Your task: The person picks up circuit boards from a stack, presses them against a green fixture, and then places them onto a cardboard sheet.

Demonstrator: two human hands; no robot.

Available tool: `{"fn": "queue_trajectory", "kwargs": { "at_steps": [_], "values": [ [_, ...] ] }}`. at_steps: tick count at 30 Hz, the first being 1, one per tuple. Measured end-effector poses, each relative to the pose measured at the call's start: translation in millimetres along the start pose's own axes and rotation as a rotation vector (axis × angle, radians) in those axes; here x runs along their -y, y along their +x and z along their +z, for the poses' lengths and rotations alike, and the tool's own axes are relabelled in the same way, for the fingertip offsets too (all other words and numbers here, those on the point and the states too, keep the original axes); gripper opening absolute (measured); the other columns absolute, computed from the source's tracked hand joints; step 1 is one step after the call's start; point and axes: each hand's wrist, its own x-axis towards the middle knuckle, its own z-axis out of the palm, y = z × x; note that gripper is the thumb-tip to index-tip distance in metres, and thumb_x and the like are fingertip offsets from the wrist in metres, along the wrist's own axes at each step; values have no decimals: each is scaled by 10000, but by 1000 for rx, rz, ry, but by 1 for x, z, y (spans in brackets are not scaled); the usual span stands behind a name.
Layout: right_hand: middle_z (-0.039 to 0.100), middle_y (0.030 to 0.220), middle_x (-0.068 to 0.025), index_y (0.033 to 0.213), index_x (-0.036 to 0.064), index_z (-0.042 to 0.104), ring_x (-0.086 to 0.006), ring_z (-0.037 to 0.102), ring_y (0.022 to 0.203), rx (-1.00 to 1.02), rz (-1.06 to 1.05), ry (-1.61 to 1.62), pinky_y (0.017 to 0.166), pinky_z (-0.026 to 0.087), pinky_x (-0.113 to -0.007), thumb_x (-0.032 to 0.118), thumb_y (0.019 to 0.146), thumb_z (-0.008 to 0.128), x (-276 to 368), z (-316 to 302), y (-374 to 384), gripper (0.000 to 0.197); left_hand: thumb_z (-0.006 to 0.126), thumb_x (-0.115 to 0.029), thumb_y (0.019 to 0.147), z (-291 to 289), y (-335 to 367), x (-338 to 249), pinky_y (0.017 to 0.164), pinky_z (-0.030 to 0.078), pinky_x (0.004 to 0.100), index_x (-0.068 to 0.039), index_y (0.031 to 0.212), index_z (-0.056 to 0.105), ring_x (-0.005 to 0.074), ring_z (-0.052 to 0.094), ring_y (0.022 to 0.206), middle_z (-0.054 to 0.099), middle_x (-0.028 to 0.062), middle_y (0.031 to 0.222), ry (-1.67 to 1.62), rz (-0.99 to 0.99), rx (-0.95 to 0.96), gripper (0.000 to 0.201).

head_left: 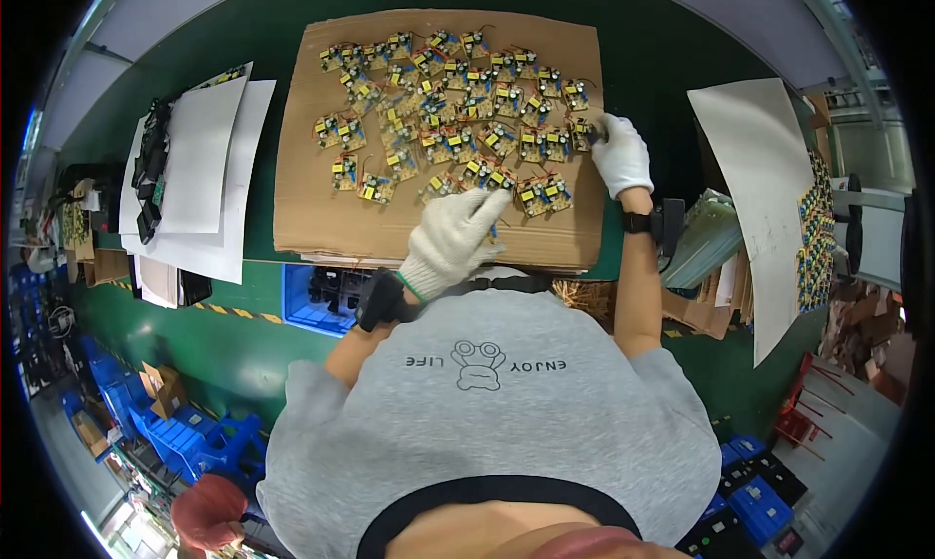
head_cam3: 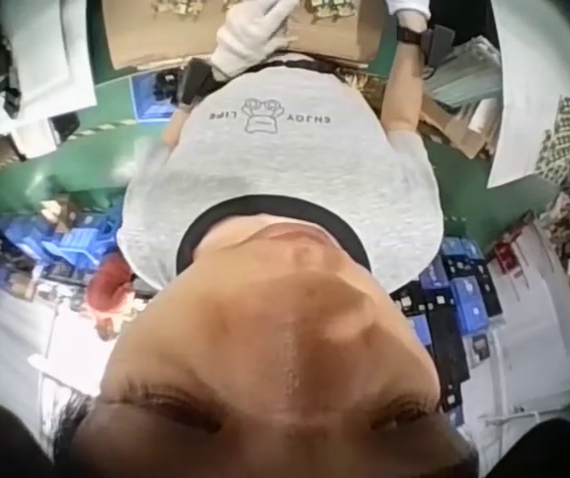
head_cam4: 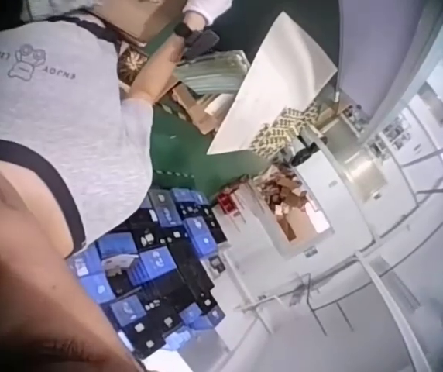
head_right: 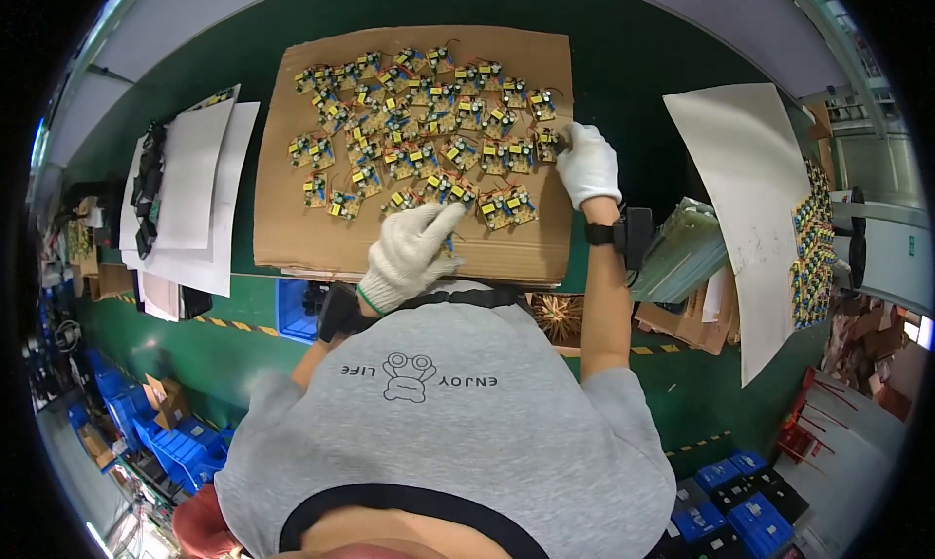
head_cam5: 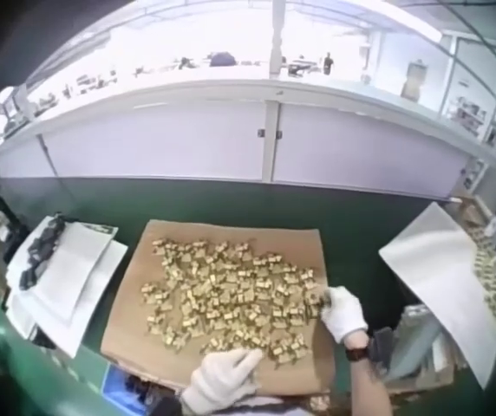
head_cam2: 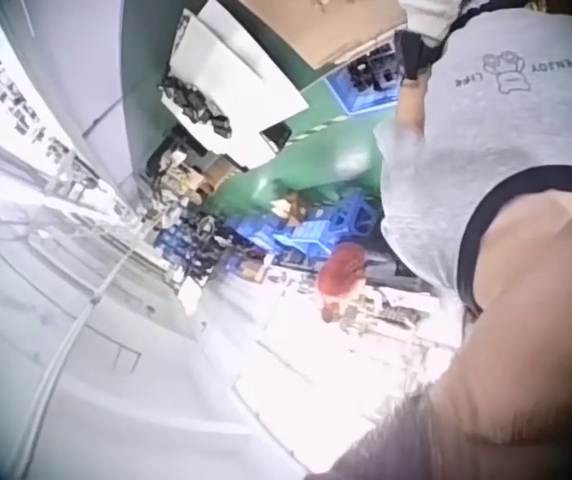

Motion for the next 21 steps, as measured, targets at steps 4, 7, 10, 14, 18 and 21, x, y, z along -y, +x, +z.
{"fn": "queue_trajectory", "kwargs": {
  "at_steps": [4,7,10,14,18,21],
  "values": [
    [574,1169,-185,1144,90,606,-365,556,1078,-70,-195,32,932,456,-407,113,689,626,4,12,-3,456,810,-230,586,7,9,-11,758,461,394,-54,1172,524,283,586,861,575,87,930,114,97,105,675],
    [580,1162,-175,1120,93,620,-355,576,1048,-35,-124,25,896,480,-398,130,671,663,16,2,-2,453,814,-261,584,9,6,-6,818,449,397,-62,1201,516,284,588,913,593,88,987,47,26,179,714],
    [592,1143,-174,1115,93,624,-345,602,993,-38,-95,-18,849,503,-395,163,660,692,4,0,0,465,812,-297,581,15,-5,6,856,446,396,-47,1222,511,306,587,966,602,113,1091,115,29,98,751],
    [596,1139,-185,1200,66,569,-347,603,1004,-76,-167,128,868,496,-387,185,692,690,-1,9,8,535,804,-327,576,12,-7,12,828,467,403,-46,1205,528,321,595,946,596,133,1118,99,81,51,743],
    [579,1189,-190,1250,54,522,-338,587,1062,-55,-112,363,908,478,-374,170,734,657,-4,12,5,547,798,-361,565,16,-3,16,827,473,411,-53,1167,559,336,596,929,581,152,1131,100,134,33,717],
    [570,1211,-185,1244,33,534,-306,609,1030,-234,-42,408,883,489,-362,152,760,640,-10,10,-5,509,784,-352,574,11,-5,15,828,467,418,-63,1140,560,332,568,1000,551,141,1151,150,140,-149,674]
  ]
}}
